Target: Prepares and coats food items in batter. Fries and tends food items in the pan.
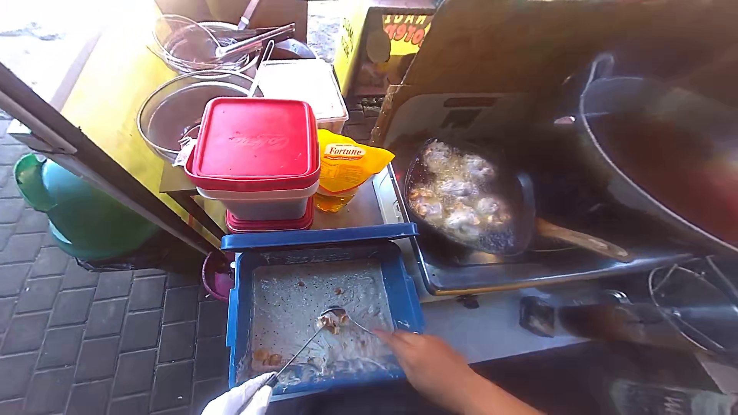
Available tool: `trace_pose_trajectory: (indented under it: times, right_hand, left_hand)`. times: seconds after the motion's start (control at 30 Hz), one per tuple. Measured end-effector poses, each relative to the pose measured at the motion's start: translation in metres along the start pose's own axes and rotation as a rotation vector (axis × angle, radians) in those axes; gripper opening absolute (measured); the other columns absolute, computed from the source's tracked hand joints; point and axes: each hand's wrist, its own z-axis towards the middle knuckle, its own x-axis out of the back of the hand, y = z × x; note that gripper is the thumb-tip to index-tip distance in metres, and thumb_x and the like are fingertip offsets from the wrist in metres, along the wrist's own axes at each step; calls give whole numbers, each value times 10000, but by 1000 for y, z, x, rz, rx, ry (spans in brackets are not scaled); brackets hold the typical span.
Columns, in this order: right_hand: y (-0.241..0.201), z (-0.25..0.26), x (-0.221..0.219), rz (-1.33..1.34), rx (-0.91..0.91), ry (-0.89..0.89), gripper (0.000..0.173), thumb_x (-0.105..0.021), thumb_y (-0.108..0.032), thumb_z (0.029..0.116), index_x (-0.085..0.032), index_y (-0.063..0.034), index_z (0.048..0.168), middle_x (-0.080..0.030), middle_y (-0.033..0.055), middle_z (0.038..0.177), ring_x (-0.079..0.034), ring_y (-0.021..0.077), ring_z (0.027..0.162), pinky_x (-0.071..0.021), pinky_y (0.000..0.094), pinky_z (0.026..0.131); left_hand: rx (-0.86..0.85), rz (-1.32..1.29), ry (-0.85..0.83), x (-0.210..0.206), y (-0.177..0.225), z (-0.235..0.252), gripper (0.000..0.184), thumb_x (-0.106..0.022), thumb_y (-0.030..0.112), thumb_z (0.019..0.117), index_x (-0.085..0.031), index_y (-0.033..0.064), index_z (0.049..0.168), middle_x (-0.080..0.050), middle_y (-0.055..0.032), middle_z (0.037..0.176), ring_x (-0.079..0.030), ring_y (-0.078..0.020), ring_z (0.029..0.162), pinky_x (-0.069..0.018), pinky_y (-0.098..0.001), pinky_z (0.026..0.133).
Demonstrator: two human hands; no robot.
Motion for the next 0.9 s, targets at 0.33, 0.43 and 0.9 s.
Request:
trace_pose_trajectory:
  times: [0.33,0.43,0.9]
  right_hand:
    - [-13,-11,-15,136,-218,-66,508,-512,-41,963,-637,-228,1417,-718,131,928,-731,305,788,-609,501,670]
    - [-14,-15,-17,149,-218,-21,512,-510,-33,954,-658,-249,1395,-713,124,899,-727,301,784,-608,497,667]
    - [-6,-28,-39,-105,-33,228,515,-567,-2,900,-684,-228,1347,-707,40,864,-715,214,753,-595,352,591]
  left_hand:
    - [-228,610,86,-12,32,27,421,-516,447,1034,-684,242,1360,-751,-61,1080,-725,-226,981,-590,-486,827]
    - [-266,699,146,-17,31,32,420,-534,453,1025,-683,255,1364,-752,-68,1049,-729,-237,951,-596,-486,799]
    - [20,848,-86,-47,59,44,468,-432,486,1042,-633,288,1415,-737,-62,1174,-725,-270,1046,-586,-538,852]
